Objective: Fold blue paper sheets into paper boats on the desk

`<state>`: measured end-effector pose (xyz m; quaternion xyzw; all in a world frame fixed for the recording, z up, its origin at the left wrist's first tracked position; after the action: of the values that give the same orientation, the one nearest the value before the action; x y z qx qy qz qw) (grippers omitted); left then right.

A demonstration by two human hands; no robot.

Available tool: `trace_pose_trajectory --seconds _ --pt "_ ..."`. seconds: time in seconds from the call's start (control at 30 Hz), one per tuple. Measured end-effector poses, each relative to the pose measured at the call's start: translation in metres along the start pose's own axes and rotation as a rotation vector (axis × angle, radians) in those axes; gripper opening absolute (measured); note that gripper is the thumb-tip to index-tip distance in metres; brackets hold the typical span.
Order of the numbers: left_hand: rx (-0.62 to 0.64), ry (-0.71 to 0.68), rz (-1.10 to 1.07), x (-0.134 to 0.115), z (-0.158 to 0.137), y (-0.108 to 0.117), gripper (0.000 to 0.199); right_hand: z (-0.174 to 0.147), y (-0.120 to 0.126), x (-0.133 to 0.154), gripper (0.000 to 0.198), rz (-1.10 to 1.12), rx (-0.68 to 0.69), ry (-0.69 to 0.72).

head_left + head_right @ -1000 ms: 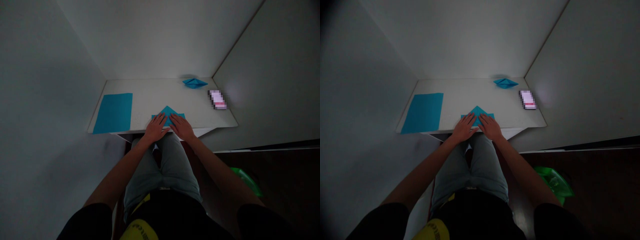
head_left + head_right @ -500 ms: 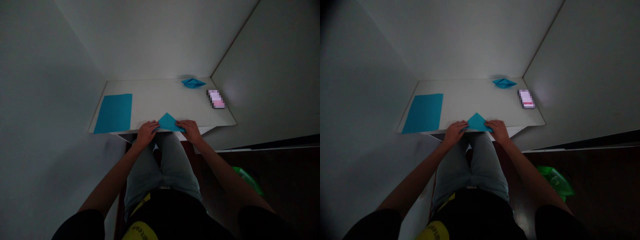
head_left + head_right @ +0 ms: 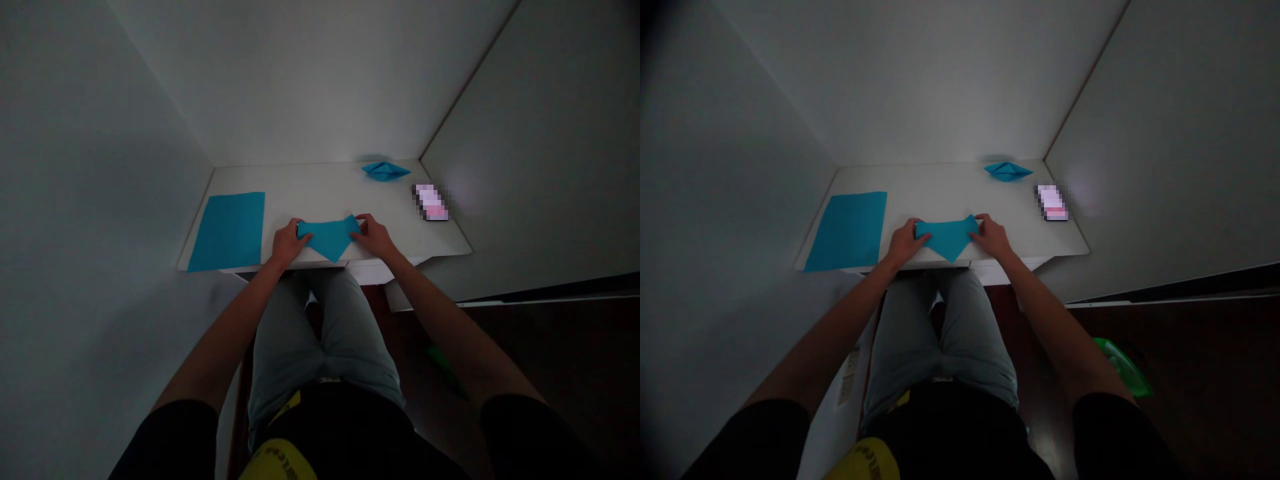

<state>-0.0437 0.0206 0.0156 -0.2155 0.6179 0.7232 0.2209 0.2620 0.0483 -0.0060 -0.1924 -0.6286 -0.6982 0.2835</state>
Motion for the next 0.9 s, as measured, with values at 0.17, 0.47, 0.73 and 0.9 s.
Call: trace_pose_trajectory --seconds 0.17,0.47,0.73,0.9 --pt "-0.105 -0.164 0.069 0.008 -0.016 -0.007 0.041 -0.012 -0.009 -0.005 0.047 -0.105 -0.074 0.298" --pt "0.252 -0.493 0.079 0.036 -0.046 0.011 0.047 -0.046 0.006 -0.01 0.043 -0.204 0.123 0.499" --pt "0.368 -0.507 0.04 0.046 -0.04 0.019 0.038 -0.058 0.022 -0.027 0.056 -0.209 0.276 0.571" --pt "0.313 -0.516 -0.095 0.037 -0.028 0.016 0.024 -0.052 0.028 -0.031 0.042 -0.147 0.284 0.605"
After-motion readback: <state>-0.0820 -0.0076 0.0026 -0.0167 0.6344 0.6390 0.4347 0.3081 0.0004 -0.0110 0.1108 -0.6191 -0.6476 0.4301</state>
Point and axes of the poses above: each hand's wrist, its own z-axis towards the middle knuckle, its own y-axis out of the back of the hand, x = y × z, the point moved 2 cm from there along z, towards the middle knuckle, and after that the axes turned 3 degrees about -x, right-handed, at the moved point
